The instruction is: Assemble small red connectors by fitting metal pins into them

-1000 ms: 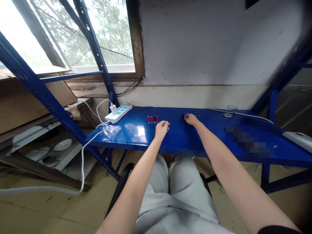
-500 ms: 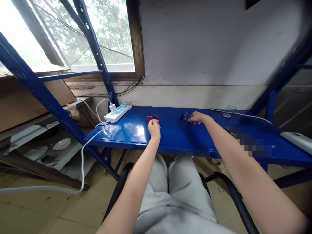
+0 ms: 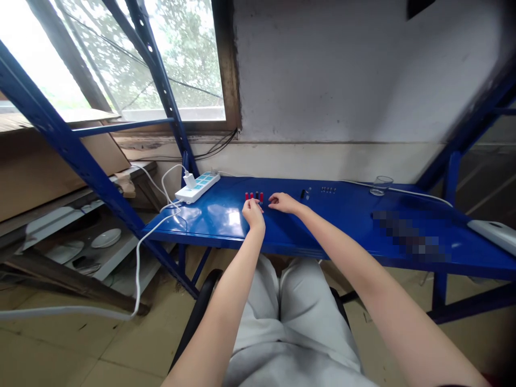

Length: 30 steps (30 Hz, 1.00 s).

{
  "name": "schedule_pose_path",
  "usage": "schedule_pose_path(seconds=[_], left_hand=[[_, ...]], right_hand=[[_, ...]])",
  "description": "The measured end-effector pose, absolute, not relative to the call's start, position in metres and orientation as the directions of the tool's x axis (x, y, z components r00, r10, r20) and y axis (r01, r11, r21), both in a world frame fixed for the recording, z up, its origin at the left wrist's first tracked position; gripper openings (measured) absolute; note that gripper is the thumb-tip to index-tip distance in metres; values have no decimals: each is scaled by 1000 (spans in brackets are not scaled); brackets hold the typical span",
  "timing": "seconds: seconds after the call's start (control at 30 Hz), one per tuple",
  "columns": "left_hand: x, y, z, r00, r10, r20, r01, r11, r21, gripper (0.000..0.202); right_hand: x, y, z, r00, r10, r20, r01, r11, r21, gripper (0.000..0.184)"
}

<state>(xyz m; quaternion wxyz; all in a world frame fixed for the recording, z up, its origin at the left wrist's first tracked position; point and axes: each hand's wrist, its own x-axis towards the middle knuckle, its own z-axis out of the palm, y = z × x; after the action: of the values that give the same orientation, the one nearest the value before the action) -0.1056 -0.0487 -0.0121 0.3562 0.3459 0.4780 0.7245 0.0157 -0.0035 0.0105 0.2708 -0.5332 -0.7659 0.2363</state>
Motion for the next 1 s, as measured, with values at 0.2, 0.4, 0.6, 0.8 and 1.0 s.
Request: schedule_pose_path(seconds=[0.2,0.4,0.6,0.8,1.0], left_hand=[[-105,-47,-15,-493,857,153,-206,-285,936,19],[-105,-48,-13,-488,861,140,-239,-286,928,18],[-106,-47,-15,-494,861,121,-252,-275,928,18],[-106,-47,-15,-498,859,116,-269,-281,921,17],[-105,-47,-15,-503,853,139,-288,-317,904,18]], right_hand=[[-4,8,0,-196,972,132,730,235,-642,26],[-13,12,2,-145,987,66,794,156,-587,28],[-19,11,0,-74,995,73,826,102,-554,26],[-24,9,1,-40,997,63,842,68,-534,28],[-29,8,0,-7,995,96,850,57,-524,24]])
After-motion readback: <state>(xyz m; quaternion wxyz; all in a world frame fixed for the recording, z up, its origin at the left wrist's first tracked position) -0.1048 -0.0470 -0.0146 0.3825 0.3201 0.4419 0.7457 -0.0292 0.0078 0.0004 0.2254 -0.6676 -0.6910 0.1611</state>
